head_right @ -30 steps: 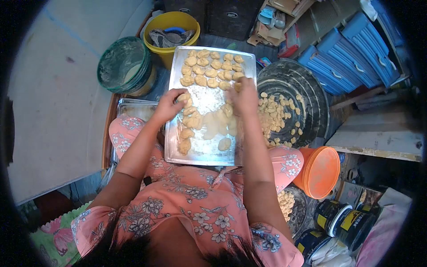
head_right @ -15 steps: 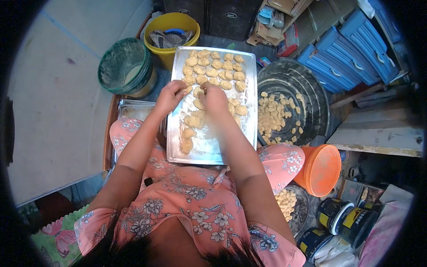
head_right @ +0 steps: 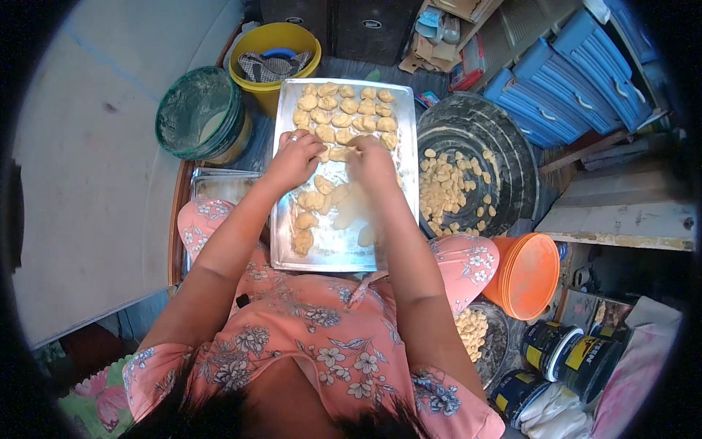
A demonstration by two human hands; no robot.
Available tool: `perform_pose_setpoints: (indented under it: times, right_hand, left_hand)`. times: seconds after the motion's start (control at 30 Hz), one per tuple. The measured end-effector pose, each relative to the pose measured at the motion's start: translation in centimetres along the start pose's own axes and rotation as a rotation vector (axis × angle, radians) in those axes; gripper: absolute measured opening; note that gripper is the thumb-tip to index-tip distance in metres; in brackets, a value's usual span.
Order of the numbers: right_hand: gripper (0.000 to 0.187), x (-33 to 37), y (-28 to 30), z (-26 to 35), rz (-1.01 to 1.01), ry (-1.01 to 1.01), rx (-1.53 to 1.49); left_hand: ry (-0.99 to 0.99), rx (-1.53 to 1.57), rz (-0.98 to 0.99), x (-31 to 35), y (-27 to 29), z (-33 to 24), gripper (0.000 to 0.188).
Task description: The recorder is shaping small pieces of dough and arranging them on a metal baking tray while sitting on the floor.
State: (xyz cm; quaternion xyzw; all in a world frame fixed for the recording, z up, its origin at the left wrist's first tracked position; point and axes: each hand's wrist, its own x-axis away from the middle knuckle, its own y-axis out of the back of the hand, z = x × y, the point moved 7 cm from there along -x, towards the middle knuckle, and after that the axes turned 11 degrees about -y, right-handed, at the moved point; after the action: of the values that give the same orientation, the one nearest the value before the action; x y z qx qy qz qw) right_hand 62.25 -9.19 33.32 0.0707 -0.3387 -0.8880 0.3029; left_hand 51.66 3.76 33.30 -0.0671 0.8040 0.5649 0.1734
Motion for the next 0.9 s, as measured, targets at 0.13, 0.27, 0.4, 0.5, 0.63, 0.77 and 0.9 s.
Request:
perform_pose_setpoints:
  times: [0.13, 0.27, 0.4, 0.5, 0.63, 0.77, 0.9]
  right_hand:
    - [0.034, 0.7, 2.3, -2.3, 0.078, -0.083, 0.423]
    - [0.030, -0.6, 1.5, -3.8, 0.152, -0.213, 0.060]
    - [0.028, -1.3, 1.3, -6.2, -0.012, -0.169, -0.269]
    - [0.031, -0.1, 2.4, -6.7, -0.024, -0.190, -0.289]
    - [0.037, 1.1, 4.2, -6.9, 0.005, -0.192, 0.215]
    - [0.036, 2.2, 4.8, -6.8, 0.164, -0.135, 0.154]
    - [0.031, 1.1, 4.0, -9.4, 0.157, -0.243, -0.189]
  left_hand:
    - [-0.055, -0.004, -0.047, -0.6, 0.6, -2.0, 0.023]
    - [-0.062, -0.041, 0.010, -1.9, -1.8, -1.6, 0.024]
    - [-0.003, -0.085, 0.066, -3.0, -1.9, -2.5, 0.027]
    - [-0.060, -0.039, 0.023, -3.6, -1.8, -3.6, 0.027]
    - [-0.222, -0.014, 0.019, -5.2, -3.4, -5.2, 0.023]
    - [-0.166, -0.122, 0.172, -6.3, -5.5, -5.2, 0.020]
    - [-0.101, -0.145, 0.081, -7.0, -5.4, -5.1, 0.015]
